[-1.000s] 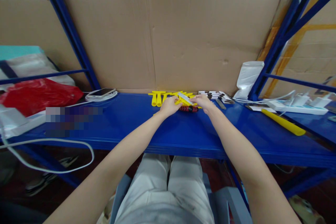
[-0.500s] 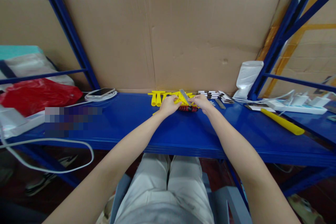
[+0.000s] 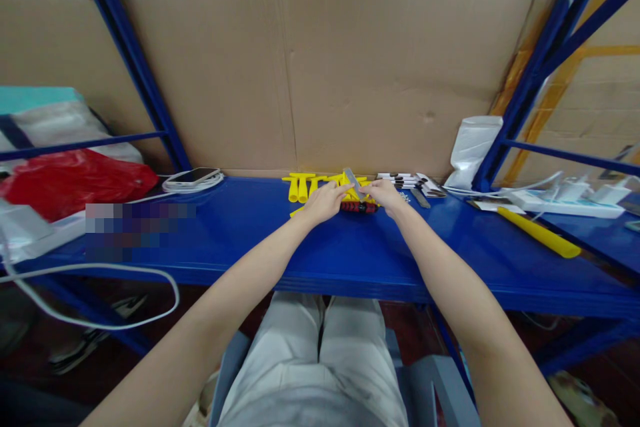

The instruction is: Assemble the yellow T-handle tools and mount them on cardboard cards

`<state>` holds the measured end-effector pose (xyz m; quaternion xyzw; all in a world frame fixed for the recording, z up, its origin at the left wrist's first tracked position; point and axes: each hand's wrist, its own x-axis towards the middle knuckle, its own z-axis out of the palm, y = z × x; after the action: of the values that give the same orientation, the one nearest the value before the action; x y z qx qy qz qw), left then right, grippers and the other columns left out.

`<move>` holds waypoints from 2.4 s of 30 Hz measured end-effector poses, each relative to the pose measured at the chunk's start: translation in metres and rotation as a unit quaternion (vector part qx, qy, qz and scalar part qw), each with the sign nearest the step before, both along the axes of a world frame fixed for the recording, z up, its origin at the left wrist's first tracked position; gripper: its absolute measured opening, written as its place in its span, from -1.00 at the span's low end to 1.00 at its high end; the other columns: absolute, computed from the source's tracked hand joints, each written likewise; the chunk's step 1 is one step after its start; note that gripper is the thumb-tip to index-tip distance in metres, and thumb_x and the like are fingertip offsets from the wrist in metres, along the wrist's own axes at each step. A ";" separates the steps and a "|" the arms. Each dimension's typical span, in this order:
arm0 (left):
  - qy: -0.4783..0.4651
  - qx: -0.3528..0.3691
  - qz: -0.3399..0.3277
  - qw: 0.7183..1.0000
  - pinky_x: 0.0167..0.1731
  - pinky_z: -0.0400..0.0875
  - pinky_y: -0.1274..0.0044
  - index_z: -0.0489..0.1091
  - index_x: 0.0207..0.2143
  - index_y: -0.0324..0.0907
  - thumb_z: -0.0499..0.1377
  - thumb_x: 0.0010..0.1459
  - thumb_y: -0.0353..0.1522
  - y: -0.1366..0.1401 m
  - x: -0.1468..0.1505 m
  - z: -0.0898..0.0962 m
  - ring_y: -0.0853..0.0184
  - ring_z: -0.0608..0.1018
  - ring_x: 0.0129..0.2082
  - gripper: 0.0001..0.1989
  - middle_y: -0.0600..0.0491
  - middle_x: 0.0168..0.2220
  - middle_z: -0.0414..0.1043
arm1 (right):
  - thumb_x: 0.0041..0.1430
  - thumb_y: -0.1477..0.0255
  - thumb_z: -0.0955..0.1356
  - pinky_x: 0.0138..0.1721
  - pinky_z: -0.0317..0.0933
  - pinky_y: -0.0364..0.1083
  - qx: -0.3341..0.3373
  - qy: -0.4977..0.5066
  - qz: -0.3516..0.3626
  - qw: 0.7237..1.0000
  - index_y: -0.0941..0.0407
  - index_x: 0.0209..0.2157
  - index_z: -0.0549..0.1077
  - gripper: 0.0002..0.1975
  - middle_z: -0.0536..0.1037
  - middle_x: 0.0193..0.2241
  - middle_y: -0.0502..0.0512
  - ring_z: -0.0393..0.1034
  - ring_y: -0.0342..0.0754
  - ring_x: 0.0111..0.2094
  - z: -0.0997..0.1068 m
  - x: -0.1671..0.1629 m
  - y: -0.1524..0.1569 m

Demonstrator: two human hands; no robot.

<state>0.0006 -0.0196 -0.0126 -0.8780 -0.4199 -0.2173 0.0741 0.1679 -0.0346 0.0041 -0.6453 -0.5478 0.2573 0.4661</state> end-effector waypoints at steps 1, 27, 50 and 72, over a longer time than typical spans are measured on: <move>0.007 0.002 0.001 1.000 -0.09 0.38 0.39 0.22 0.23 -0.01 -0.10 0.32 -0.37 0.000 0.000 0.000 0.19 0.49 -0.06 -0.55 -0.08 -0.04 0.41 | 0.01 0.52 0.38 -0.58 -0.04 -0.21 -0.002 0.001 -0.001 1.000 0.18 -0.68 0.36 -0.76 0.31 -0.72 -0.06 0.11 -0.25 -0.63 0.000 0.000 0.000; -0.041 -0.036 -0.053 0.997 0.06 0.34 0.37 0.27 0.19 -0.02 -0.06 0.30 -0.36 0.004 0.005 -0.006 0.24 0.44 0.07 -0.57 0.01 0.07 0.42 | 0.10 0.29 0.31 -0.02 0.25 0.08 -0.140 -0.424 -0.162 0.880 0.15 -0.23 0.60 -0.68 0.53 -0.09 0.29 0.35 0.21 0.04 -0.014 0.082 0.014; -0.035 -0.050 -0.062 0.996 0.08 0.32 0.38 0.27 0.19 -0.01 -0.06 0.30 -0.33 0.004 0.005 -0.007 0.26 0.41 0.11 -0.58 0.03 0.12 0.39 | 0.17 0.51 0.21 0.05 0.16 0.06 -0.147 -0.507 -0.111 0.842 0.37 -0.01 0.46 -0.59 0.45 -0.01 0.51 0.28 0.20 0.12 -0.019 0.068 0.019; -0.029 -0.050 -0.060 0.997 0.07 0.33 0.36 0.26 0.19 -0.02 -0.05 0.31 -0.33 0.003 0.005 -0.007 0.26 0.41 0.11 -0.58 0.00 0.11 0.39 | 0.22 0.45 0.14 -0.43 0.34 -0.06 0.060 0.206 -0.205 0.955 0.15 0.06 0.25 -0.62 0.49 -0.32 0.19 0.45 -0.02 -0.41 -0.003 0.067 0.021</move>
<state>0.0059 -0.0166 -0.0192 -0.8976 -0.3786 -0.2259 0.0047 0.2348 -0.0132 0.0010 -0.6474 -0.3101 0.2503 0.6497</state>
